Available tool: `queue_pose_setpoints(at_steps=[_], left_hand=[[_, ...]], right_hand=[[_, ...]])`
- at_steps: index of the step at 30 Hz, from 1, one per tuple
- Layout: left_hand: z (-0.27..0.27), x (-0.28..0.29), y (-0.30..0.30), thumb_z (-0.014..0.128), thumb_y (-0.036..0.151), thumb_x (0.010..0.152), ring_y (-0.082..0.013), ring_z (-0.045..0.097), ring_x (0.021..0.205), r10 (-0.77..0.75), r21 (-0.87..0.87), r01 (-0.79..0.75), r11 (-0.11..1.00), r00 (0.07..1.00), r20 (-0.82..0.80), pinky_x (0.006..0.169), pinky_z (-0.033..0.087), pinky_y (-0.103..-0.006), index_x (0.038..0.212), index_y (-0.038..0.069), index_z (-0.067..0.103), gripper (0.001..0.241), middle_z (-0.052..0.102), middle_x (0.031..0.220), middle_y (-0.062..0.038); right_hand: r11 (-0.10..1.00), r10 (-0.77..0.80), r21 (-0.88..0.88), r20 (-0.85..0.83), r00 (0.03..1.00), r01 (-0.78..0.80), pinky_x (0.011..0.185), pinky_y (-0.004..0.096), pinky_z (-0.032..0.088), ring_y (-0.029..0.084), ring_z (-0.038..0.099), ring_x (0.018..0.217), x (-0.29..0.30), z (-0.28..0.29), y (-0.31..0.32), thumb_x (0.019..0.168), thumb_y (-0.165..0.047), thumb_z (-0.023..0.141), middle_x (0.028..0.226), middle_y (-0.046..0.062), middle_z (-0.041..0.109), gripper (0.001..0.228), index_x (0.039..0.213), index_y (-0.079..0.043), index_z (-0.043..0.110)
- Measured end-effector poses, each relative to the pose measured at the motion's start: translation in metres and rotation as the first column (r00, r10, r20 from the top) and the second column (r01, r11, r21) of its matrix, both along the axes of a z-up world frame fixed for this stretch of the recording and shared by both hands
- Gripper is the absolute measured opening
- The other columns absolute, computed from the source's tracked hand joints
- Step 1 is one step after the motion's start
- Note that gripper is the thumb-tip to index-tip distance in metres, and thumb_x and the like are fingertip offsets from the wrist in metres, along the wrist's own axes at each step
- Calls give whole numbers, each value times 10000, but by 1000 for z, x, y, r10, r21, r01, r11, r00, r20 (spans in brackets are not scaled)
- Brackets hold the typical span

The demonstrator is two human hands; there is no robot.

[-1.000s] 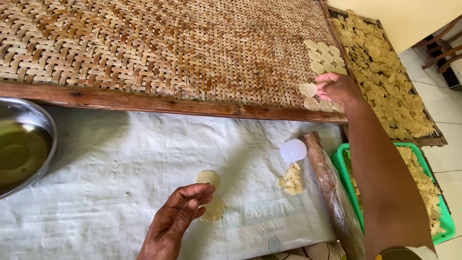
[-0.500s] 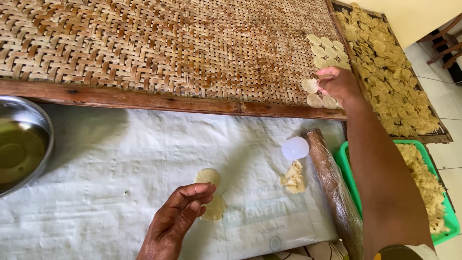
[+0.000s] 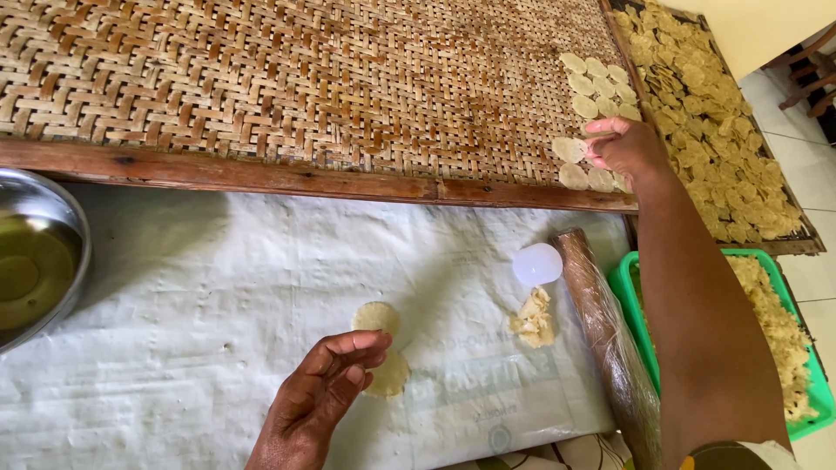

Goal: Flattening dough with a rolling pin and cutting it into small discs to be placed on a drying rack.

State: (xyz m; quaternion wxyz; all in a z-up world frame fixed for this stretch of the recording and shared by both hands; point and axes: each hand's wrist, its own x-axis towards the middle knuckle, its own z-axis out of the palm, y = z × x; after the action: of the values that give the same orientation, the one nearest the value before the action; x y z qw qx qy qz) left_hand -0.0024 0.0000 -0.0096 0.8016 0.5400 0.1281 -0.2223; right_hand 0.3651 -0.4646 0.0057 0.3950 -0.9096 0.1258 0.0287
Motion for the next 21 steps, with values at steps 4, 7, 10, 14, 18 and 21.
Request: queue_pose_setpoints(at_steps=[4,7,10,14,18,21], left_hand=[[-6,-1,1,540,281,955,-219,586,1384,-12,-16,13,1000,999,45,1164,407,-390,1407,92,610,495,626,1403,-75],[-5,0,1,542,278,953,-219,544,1359,-11,-16,11,1000,1000,24,1164,406,-384,1405,95,612,493,629,1396,-71],[-4,0,1,542,283,955,-215,545,1359,-10,-5,10,1000,1000,16,1167,402,-376,1402,96,621,490,634,1389,-71],[-1,-1,2,541,281,955,-210,549,1354,-5,-7,5,1000,1000,11,1165,407,-373,1396,96,626,486,634,1385,-69],[4,0,5,524,227,965,-209,616,1351,74,-16,-74,997,997,16,1144,440,-375,1356,75,639,435,653,1367,-81],[-3,0,8,523,195,977,-225,636,1318,135,-33,-133,991,988,78,1114,477,-394,1316,51,633,385,690,1350,-97]], right_hand=[[999,43,-24,18,999,-42,803,252,594,153,724,943,4,-6,-5,923,84,597,1134,114,748,355,1236,-48,698],[975,121,-189,29,992,-114,838,257,578,151,727,967,-1,-2,2,906,92,579,1129,119,762,384,1242,-51,700],[868,197,-471,34,980,-158,883,286,568,160,734,973,-8,4,16,929,51,586,1121,101,782,362,1227,-93,733],[726,232,-669,19,973,-160,867,357,564,198,731,956,-29,18,44,905,11,603,1122,48,788,375,1200,-165,752],[386,306,-907,-47,951,-169,791,437,551,258,726,942,-36,14,49,921,-73,642,1045,57,784,373,1228,-255,751],[165,371,-975,-79,925,-150,762,463,543,271,735,898,-41,14,46,962,-115,634,965,82,784,359,1265,-274,743]])
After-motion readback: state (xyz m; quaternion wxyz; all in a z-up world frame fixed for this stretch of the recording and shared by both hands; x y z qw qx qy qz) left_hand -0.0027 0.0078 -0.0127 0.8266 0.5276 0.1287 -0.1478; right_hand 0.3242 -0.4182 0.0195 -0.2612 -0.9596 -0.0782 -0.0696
